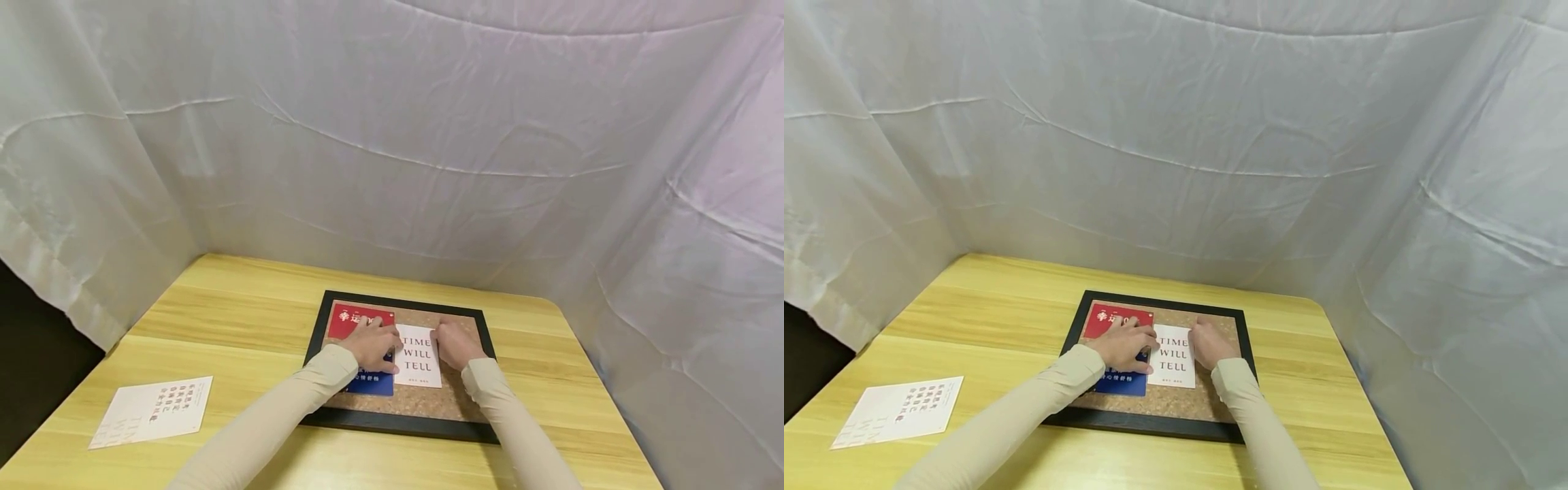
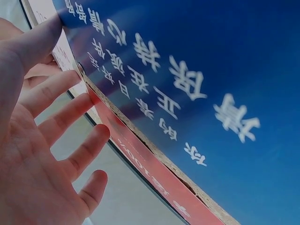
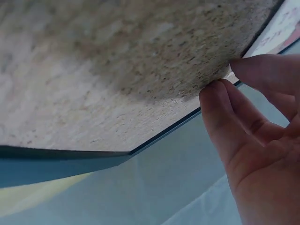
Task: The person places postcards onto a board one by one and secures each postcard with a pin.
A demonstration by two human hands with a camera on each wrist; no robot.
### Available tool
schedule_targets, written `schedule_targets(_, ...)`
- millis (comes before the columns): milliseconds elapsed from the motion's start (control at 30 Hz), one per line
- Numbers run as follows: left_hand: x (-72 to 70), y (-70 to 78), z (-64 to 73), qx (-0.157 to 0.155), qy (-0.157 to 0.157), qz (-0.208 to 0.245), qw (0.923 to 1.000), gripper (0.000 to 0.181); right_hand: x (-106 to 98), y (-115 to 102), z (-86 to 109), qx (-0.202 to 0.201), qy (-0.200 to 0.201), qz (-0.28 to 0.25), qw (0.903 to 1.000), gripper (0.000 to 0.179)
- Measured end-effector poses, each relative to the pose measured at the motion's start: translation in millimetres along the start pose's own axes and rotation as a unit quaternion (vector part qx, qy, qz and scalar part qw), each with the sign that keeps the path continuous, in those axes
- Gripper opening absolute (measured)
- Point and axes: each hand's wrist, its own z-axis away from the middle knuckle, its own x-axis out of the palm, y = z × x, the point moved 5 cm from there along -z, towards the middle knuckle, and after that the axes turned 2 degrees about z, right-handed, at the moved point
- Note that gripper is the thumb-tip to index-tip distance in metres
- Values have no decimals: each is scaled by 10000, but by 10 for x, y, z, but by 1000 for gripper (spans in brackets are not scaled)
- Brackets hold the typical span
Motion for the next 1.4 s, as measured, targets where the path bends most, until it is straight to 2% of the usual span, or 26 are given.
schedule_targets(100, 11, -3, -17, -10, 7, 7, 10000, 50, 13, 72, 4, 271, -235, -791, 9962, 15)
schedule_targets(200, 19, 3, -31, -8, 19, 34, 10000, 50, -4, 162, 48, 607, -368, -1512, 9859, 13)
schedule_targets(300, 29, 12, -43, -2, 22, 56, 10000, 50, -71, 260, 141, 871, -226, -1957, 9765, 12)
schedule_targets(433, 22, 39, -64, 51, 48, 5, 10000, 51, -200, 414, 310, 1192, 106, -2348, 9647, 33)
schedule_targets(633, -20, 76, -75, 139, 126, 13, 9998, 51, -312, 619, 554, 1455, 197, -2582, 9549, 43)
schedule_targets(867, -34, 92, -56, 124, 89, 67, 9999, 50, -296, 816, 790, 1774, 285, -2865, 9411, 38)
schedule_targets(1267, -21, 93, -77, 136, 162, 69, 9998, 50, -209, 981, 1083, 2206, -190, -2822, 9335, 51)
schedule_targets(1400, -29, 98, -67, 120, 150, 76, 9998, 50, -173, 1016, 1136, 2339, -332, -2890, 9277, 51)
